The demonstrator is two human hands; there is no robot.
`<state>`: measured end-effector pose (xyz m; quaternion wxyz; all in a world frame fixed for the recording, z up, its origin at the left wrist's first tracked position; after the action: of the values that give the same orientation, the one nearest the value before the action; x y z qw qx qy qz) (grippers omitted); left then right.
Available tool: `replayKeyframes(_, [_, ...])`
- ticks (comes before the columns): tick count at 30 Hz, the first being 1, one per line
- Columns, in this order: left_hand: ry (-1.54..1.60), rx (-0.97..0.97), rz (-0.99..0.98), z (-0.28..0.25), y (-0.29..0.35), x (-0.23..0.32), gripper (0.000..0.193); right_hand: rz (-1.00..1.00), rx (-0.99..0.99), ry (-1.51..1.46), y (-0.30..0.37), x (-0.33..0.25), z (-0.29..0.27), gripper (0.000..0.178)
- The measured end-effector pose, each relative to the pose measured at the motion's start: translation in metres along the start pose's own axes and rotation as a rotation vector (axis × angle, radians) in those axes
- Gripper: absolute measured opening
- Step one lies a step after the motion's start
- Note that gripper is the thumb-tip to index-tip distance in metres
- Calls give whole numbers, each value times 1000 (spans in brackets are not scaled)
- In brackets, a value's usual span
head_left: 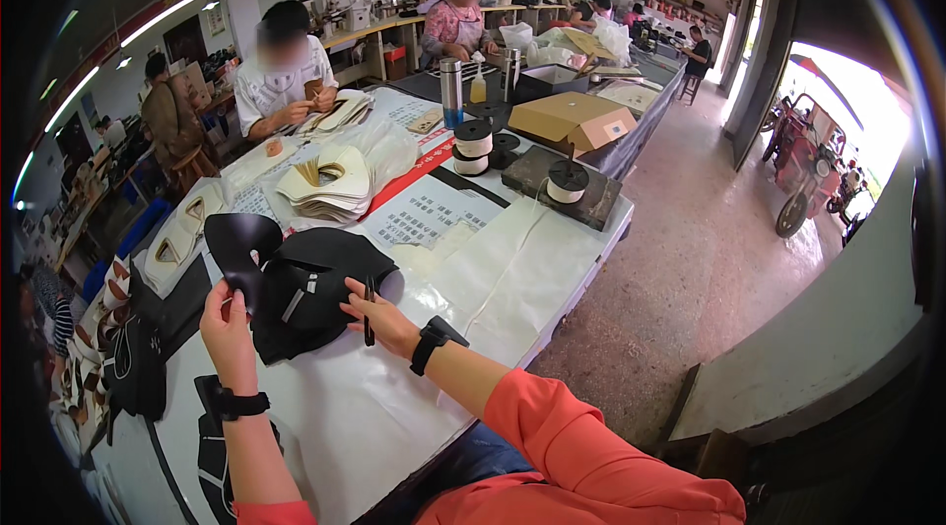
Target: Using small snips to trim excess material from the edges of shoe upper components.
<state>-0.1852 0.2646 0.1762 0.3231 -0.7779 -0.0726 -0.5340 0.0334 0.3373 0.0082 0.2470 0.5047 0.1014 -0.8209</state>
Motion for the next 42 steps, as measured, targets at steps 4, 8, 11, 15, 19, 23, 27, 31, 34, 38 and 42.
replayKeyframes(4, [-12, -16, 76, -3, 3, 17, 29, 8, -10, -28, 3, -1, -1, 66])
replayKeyframes(8, [34, -17, 103, -9, 10, 39, 29, 10, -11, -29, 4, -3, 2, 66])
replayKeyframes(11, [36, 0, 112, -15, 13, 50, 23, 48, 22, -24, 5, -1, 1, 66])
replayKeyframes(15, [-34, -15, 180, -22, 17, 57, 25, 12, -4, -20, 5, -3, 2, 66])
replayKeyframes(19, [-141, -10, 238, -27, 25, 66, 21, -19, -18, 31, 9, -3, 7, 66])
replayKeyframes(23, [-251, 25, 311, -38, 38, 75, 19, -4, -18, 66, 21, -1, 15, 66])
replayKeyframes(27, [-300, -80, 451, -17, 87, 95, 17, 18, 3, 27, 37, -4, 10, 65])
replayKeyframes(31, [-512, -411, 434, 16, 167, 84, 28, 13, 114, 76, 48, -3, -16, 66])
replayKeyframes(34, [-510, -580, 369, 27, 228, 50, 26, 20, 168, 68, 59, -12, -24, 61])
replayKeyframes(38, [-510, -684, 191, 28, 285, 16, 23, 144, 158, 36, 79, -27, -6, 51])
replayKeyframes(42, [-446, -597, 189, 20, 295, 5, 20, 127, 6, 149, 74, -19, -8, 47])
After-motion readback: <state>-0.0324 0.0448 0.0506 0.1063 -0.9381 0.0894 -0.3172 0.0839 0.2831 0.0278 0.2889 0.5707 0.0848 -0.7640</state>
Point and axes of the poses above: each hand's wrist, its own y-axis away from the middle knuckle, its own z-axis out of the palm, x = y × z, the point moved 10 cm from there along -y, towards the middle knuckle, and after that the axes turned 1 degree about y, right-handed, at the moved point
